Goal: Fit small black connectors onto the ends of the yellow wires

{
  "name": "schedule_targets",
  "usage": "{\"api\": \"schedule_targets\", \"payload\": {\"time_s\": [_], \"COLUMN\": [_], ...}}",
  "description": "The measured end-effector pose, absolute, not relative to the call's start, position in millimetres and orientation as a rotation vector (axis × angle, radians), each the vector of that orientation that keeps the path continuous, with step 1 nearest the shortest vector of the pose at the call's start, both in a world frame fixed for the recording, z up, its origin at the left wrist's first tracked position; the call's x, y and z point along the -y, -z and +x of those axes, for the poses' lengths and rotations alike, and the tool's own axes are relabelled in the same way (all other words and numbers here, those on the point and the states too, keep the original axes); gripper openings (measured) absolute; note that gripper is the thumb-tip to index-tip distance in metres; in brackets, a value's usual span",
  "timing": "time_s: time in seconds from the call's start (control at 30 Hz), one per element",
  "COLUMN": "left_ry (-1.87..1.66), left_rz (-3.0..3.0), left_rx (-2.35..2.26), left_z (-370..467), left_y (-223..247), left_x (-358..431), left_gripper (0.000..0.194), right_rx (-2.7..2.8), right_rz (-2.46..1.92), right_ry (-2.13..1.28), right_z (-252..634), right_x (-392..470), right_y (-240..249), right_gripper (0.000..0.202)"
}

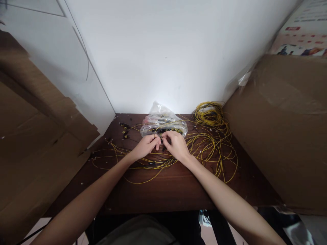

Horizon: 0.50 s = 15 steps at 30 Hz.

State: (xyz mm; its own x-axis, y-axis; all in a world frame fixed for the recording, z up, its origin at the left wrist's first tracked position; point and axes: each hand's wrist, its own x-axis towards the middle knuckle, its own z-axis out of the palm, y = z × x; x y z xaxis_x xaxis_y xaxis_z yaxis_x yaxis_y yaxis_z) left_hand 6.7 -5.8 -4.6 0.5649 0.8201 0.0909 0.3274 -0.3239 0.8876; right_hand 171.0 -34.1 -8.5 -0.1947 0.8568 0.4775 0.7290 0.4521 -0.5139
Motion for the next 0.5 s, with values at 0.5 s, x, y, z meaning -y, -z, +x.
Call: {"api": "schedule_targets", "payload": {"time_s": [0.5], "left_ry": [-0.684], "left_rz": [1.915], "left_rx": [-0.938], "left_z": [7.1], "left_y": [4.5], "left_x": [5.0], "left_gripper": [0.028], "right_rx": [1.918], "right_rz": [-1.481], "right_ry": [-0.13], "right_z": [173.7], "right_x": [31.1], "right_y": [11.3], "right_gripper": [0.013]}}
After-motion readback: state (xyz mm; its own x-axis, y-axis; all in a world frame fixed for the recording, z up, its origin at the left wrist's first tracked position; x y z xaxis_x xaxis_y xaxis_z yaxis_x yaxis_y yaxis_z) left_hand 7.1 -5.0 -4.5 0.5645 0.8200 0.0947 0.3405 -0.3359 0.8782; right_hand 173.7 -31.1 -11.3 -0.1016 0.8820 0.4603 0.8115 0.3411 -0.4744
